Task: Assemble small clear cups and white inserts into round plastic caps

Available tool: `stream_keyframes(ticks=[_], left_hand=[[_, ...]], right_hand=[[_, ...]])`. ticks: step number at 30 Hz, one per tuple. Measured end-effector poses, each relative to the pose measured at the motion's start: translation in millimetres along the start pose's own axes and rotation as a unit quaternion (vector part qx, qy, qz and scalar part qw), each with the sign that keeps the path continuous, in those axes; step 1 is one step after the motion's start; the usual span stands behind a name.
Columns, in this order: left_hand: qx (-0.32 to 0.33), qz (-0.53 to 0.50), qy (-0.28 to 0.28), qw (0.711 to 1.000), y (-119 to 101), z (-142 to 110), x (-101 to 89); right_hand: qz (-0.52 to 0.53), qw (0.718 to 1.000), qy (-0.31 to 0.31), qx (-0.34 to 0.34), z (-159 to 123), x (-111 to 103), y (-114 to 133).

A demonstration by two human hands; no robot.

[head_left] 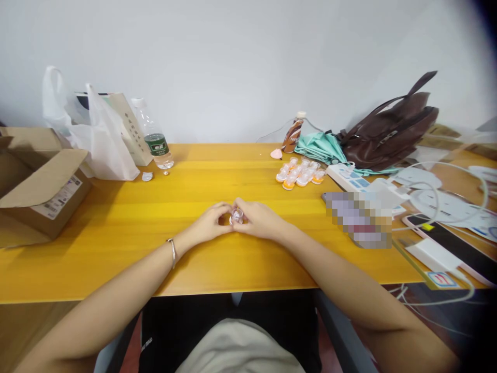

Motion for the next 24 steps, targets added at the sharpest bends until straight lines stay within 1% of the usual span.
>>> stream_keyframes(ticks=[3, 6, 10, 13, 17, 21, 24], left_hand=[[-0.010, 0.006, 0.005, 1.000, 4.5, 0.0, 1.1], [-0.015, -0.002, 0.011, 1.000, 4.1, -0.3, 1.7], [-0.005, -0.010, 0.007, 1.000, 0.2, -0.3, 1.0], [-0.002, -0.011, 0.004, 1.000, 0.2, -0.4, 0.7], [-0.012, 0.002, 0.020, 1.000, 3.4, -0.5, 1.9], [-0.013, 0.010, 0.024, 1.000, 4.6, -0.3, 2.0], [-0.014, 0.002, 0.023, 1.000, 4.3, -0.4, 2.2]], right_hand=[[-0.012, 1.000, -0.008, -0.002, -1.0, 0.1, 1.1], [-0.004, 1.000, -0.017, 0.021, -0.5, 0.9, -1.1], [0.010, 0.998, -0.027, 0.047, 1.3, 1.8, -5.2], [0.018, 0.999, -0.022, 0.043, 1.7, 1.9, -4.6], [0.014, 0.999, -0.016, 0.031, 0.1, 0.7, -1.0], [0.006, 0.999, -0.027, 0.015, -0.3, 0.6, 0.4], [0.015, 0.999, -0.037, 0.034, 0.9, 2.1, -4.3]])
Point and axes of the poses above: each hand's wrist, its own z-axis towards the middle knuckle, its own x-axis out of the palm, y = z × x, the point moved 6 cm from there along z, towards the middle knuckle, and after that the axes turned 3 degrees about z, right-handed, at the moved point
